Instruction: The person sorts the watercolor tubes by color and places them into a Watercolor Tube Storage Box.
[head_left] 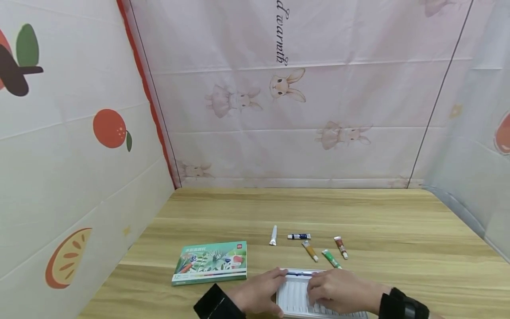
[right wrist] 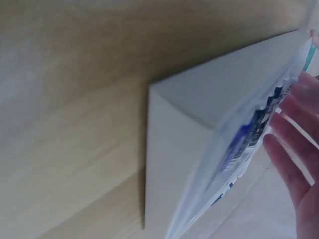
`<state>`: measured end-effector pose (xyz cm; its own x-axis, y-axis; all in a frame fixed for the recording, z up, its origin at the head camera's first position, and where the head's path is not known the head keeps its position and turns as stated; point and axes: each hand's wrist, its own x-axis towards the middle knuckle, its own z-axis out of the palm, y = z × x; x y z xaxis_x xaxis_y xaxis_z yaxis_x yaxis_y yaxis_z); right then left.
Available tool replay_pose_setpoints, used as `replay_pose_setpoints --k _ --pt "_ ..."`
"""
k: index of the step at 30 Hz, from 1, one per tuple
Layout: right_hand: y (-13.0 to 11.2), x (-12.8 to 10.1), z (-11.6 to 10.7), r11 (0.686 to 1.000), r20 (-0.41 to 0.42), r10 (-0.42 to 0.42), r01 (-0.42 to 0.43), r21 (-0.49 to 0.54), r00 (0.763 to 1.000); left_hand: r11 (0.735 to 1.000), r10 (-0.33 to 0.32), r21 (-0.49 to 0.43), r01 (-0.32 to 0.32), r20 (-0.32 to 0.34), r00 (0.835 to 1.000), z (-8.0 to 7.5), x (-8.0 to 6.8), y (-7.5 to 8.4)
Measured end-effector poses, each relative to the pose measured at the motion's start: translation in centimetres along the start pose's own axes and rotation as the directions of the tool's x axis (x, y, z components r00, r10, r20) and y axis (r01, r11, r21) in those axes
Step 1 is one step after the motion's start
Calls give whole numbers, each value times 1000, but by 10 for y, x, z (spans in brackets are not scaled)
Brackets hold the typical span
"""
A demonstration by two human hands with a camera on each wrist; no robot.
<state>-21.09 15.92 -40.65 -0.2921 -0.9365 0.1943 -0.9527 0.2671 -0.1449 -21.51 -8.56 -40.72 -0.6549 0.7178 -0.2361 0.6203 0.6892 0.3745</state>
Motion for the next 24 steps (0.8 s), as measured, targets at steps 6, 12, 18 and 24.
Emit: replay_pose_setpoints --k 6,12,18,24 --pt "2 -2 2 999 -32 12 -10 53 999 1000 -4 0 4 -3 1000 0 0 1" --pt "2 0 3 996 0 75 -75 57 997 1000 -11 -3 11 -2 1000 -1 -1 3" --pt "1 3 1 994 31 96 -98 58 995 1000 -14 3 14 -11 1000 -1 -2 4" --pt "2 4 0 988 59 120 -125 89 991 1000 -9 13 10 -18 1000 -2 -2 4"
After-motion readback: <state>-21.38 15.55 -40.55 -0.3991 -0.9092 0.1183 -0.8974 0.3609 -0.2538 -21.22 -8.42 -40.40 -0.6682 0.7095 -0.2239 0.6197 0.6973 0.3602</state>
